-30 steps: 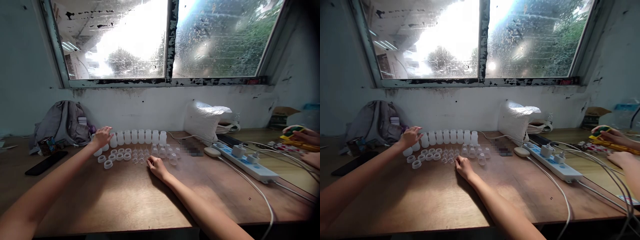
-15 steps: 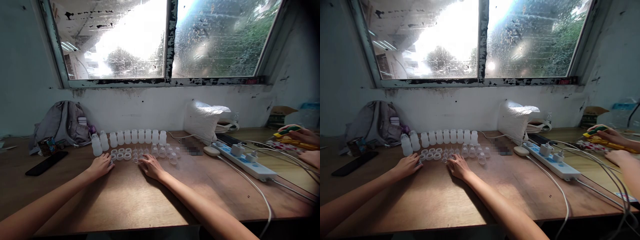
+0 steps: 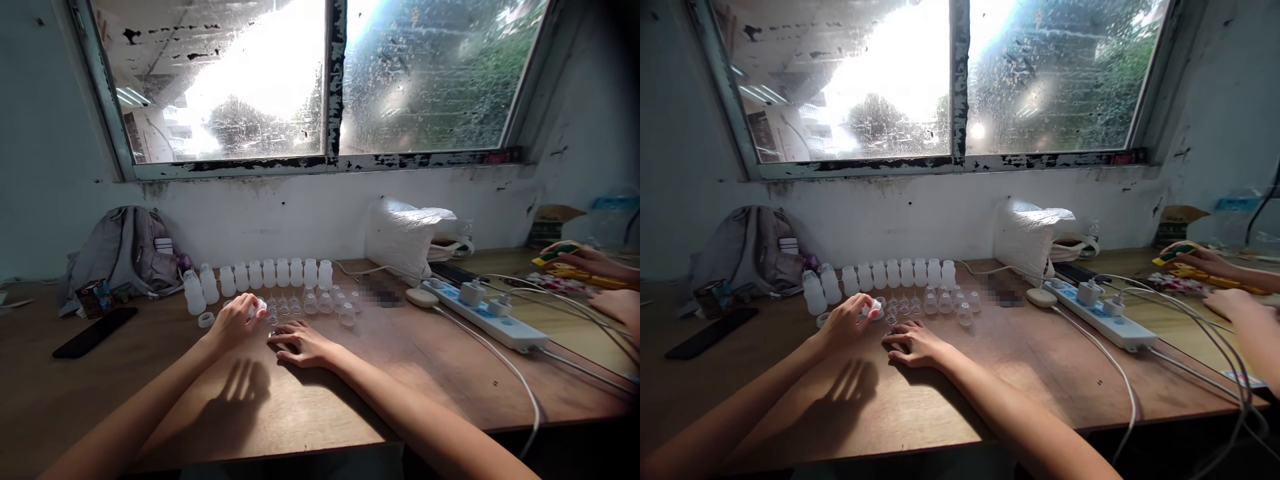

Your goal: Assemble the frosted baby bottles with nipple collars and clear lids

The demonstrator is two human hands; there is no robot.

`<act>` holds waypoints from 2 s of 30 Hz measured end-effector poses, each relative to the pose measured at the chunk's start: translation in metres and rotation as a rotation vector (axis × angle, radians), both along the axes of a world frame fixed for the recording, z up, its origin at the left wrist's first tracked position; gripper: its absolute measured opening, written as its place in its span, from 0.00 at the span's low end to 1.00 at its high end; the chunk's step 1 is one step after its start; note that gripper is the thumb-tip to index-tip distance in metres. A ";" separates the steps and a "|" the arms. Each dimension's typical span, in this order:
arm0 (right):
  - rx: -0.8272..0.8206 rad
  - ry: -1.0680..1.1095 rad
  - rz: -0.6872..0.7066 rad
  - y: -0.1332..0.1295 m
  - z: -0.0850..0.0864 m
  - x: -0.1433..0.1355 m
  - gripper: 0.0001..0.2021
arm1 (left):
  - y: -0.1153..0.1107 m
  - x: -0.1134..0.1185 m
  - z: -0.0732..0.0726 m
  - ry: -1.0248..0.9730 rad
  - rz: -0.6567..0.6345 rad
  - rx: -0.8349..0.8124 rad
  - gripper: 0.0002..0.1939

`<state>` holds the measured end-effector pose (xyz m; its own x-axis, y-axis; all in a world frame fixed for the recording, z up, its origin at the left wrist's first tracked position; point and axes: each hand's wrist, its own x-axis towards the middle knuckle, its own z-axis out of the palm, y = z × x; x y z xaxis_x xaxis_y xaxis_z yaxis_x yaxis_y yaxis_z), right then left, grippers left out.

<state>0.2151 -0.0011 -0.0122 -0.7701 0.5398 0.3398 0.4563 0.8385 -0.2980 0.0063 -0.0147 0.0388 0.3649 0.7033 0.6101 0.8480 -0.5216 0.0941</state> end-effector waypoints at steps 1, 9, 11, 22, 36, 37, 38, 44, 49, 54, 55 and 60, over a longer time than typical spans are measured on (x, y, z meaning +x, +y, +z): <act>0.002 0.033 0.005 0.001 0.000 0.000 0.18 | 0.003 0.004 -0.002 -0.038 -0.023 0.003 0.10; 0.165 0.646 -0.298 0.016 0.007 0.011 0.13 | 0.020 0.014 -0.046 -0.103 -0.153 -0.016 0.17; 0.163 0.658 -0.364 0.019 0.009 0.013 0.13 | 0.021 0.015 -0.050 -0.046 -0.175 -0.039 0.18; 0.154 0.573 -0.364 0.020 0.001 0.006 0.11 | 0.024 0.019 -0.054 0.064 -0.134 -0.021 0.25; 0.120 0.521 -0.384 0.023 -0.003 0.005 0.13 | 0.023 0.022 -0.055 0.126 -0.104 -0.083 0.29; 0.114 0.522 -0.384 0.023 -0.003 0.005 0.13 | 0.022 0.023 -0.055 0.126 -0.101 -0.089 0.28; 0.110 0.522 -0.384 0.023 -0.003 0.005 0.12 | 0.021 0.023 -0.054 0.120 -0.100 -0.092 0.28; 0.077 0.501 -0.355 0.024 -0.004 0.006 0.08 | 0.020 0.024 -0.053 -0.146 -0.144 -0.176 0.15; 0.002 0.399 -0.173 0.017 -0.003 0.003 0.13 | 0.023 0.032 -0.055 -0.782 -0.190 -0.493 0.16; 0.003 0.440 -0.193 0.006 -0.002 -0.010 0.09 | 0.012 0.045 -0.056 -1.138 -0.323 -0.749 0.18; 0.003 0.443 -0.219 0.005 -0.003 -0.012 0.07 | 0.010 0.047 -0.056 -1.153 -0.339 -0.768 0.18; -0.007 0.426 -0.313 0.009 -0.007 -0.013 0.04 | 0.009 0.048 -0.057 -1.137 -0.291 -0.792 0.20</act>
